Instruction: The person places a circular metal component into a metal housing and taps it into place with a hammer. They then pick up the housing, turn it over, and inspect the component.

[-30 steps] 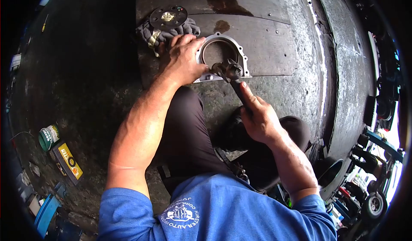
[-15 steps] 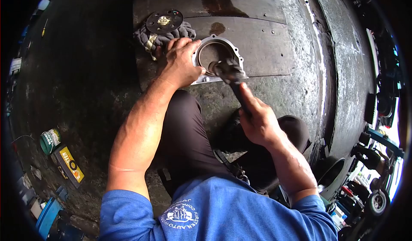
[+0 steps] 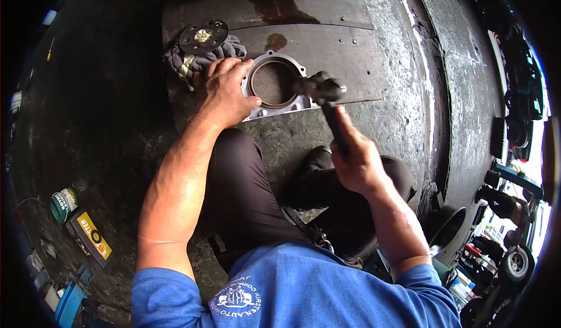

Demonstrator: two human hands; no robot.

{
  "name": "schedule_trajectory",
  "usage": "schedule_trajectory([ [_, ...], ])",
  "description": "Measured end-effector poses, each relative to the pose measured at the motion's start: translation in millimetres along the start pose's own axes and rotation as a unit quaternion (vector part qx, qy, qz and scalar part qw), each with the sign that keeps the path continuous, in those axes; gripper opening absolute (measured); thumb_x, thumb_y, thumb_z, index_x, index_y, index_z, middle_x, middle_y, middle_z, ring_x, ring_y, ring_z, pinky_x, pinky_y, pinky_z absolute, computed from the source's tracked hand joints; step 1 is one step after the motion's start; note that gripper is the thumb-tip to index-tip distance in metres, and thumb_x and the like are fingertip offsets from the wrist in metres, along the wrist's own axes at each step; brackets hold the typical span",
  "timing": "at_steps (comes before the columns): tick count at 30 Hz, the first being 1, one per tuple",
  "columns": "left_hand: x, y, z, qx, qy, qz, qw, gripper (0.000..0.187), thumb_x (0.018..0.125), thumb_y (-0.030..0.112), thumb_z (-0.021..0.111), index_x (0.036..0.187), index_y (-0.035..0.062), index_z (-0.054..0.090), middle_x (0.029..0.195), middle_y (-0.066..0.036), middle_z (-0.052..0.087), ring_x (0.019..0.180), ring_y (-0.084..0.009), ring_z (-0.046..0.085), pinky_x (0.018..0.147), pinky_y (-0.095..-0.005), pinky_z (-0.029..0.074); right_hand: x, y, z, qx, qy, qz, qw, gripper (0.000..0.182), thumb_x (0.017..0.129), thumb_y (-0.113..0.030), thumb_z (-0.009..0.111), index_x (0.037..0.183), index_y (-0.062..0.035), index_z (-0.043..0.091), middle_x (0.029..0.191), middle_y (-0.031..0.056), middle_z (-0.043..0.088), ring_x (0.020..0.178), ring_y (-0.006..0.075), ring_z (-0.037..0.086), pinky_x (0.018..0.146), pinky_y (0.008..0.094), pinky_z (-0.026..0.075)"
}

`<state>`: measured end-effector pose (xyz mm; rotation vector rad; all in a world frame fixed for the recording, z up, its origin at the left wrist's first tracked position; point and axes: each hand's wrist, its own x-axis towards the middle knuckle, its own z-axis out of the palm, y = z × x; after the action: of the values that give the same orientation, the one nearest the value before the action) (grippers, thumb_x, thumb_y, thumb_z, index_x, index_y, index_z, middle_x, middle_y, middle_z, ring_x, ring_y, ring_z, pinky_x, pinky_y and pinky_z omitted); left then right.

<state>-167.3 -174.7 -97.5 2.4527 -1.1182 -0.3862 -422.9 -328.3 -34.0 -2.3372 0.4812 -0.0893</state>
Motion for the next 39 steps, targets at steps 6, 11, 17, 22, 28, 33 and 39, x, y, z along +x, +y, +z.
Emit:
schedule_trajectory([
  [6,-1.7,6.9,-7.9,0.008,-0.012,-0.021,1.000,0.079,0.070,0.031,0.086,0.143,0.0225,0.055,0.147,-0.001,0.050,0.141,-0.0269,0.039,0.118,-0.0613,0.024,5.6,-4.9,-7.1,0.019,0.001,0.019,1.000,0.077,0.086,0.002,0.059,0.157,-0.0107,0.032,0.119,0.0274,0.063,0.106,0.0392,0.067,0.089,0.0383,0.052],
  [11,-2.8,0.3,0.9,-0.009,-0.008,-0.008,1.000,0.079,0.070,0.031,0.087,0.142,0.0232,0.055,0.147,-0.001,0.050,0.142,-0.0268,0.038,0.118,-0.0615,0.022,3.0,2.0,1.2,0.029,-0.030,0.054,0.998,0.078,0.087,0.001,0.058,0.158,-0.0132,0.031,0.115,0.0273,0.064,0.105,0.0409,0.067,0.088,0.0394,0.053],
  [17,-1.8,10.4,-8.4,0.014,-0.025,-0.039,0.999,0.081,0.069,0.031,0.086,0.143,0.0237,0.054,0.148,-0.001,0.048,0.142,-0.0260,0.037,0.119,-0.0619,0.020,6.7,-4.6,-11.5,0.077,0.016,0.054,0.995,0.081,0.086,0.003,0.058,0.159,-0.0170,0.030,0.107,0.0267,0.066,0.097,0.0430,0.069,0.083,0.0436,0.055],
  [22,-1.1,2.8,-1.6,0.002,-0.016,-0.017,1.000,0.082,0.069,0.031,0.087,0.144,0.0234,0.054,0.148,-0.001,0.048,0.143,-0.0260,0.037,0.119,-0.0625,0.021,4.6,5.9,1.1,0.034,0.052,-0.041,0.997,0.081,0.086,0.001,0.059,0.159,-0.0174,0.030,0.104,0.0239,0.065,0.091,0.0409,0.068,0.083,0.0432,0.055],
  [28,-1.3,6.5,-9.0,0.006,-0.019,-0.016,1.000,0.078,0.072,0.031,0.085,0.143,0.0207,0.054,0.145,-0.003,0.049,0.141,-0.0276,0.037,0.118,-0.0636,0.020,2.5,-2.4,-7.9,0.029,-0.019,0.044,0.998,0.076,0.087,0.004,0.058,0.157,-0.0109,0.034,0.116,0.0249,0.067,0.103,0.0334,0.070,0.087,0.0353,0.052],
  [33,4.0,-10.9,-2.1,-0.022,-0.001,0.024,0.999,0.071,0.073,0.028,0.081,0.140,0.0201,0.060,0.143,-0.007,0.053,0.136,-0.0295,0.043,0.116,-0.0486,0.031,-1.3,-14.1,-11.3,0.022,-0.030,-0.001,0.999,0.078,0.086,0.003,0.058,0.158,-0.0138,0.032,0.104,0.0230,0.065,0.091,0.0362,0.069,0.080,0.0394,0.053],
  [39,6.9,-6.4,-5.7,-0.050,-0.002,0.011,0.999,0.069,0.072,0.025,0.081,0.138,0.0186,0.062,0.142,-0.009,0.054,0.133,-0.0315,0.045,0.114,-0.0437,0.036,2.2,-20.6,3.8,0.005,-0.058,-0.031,0.998,0.082,0.085,-0.002,0.060,0.159,-0.0198,0.030,0.086,0.0181,0.059,0.076,0.0383,0.065,0.069,0.0463,0.053],
])
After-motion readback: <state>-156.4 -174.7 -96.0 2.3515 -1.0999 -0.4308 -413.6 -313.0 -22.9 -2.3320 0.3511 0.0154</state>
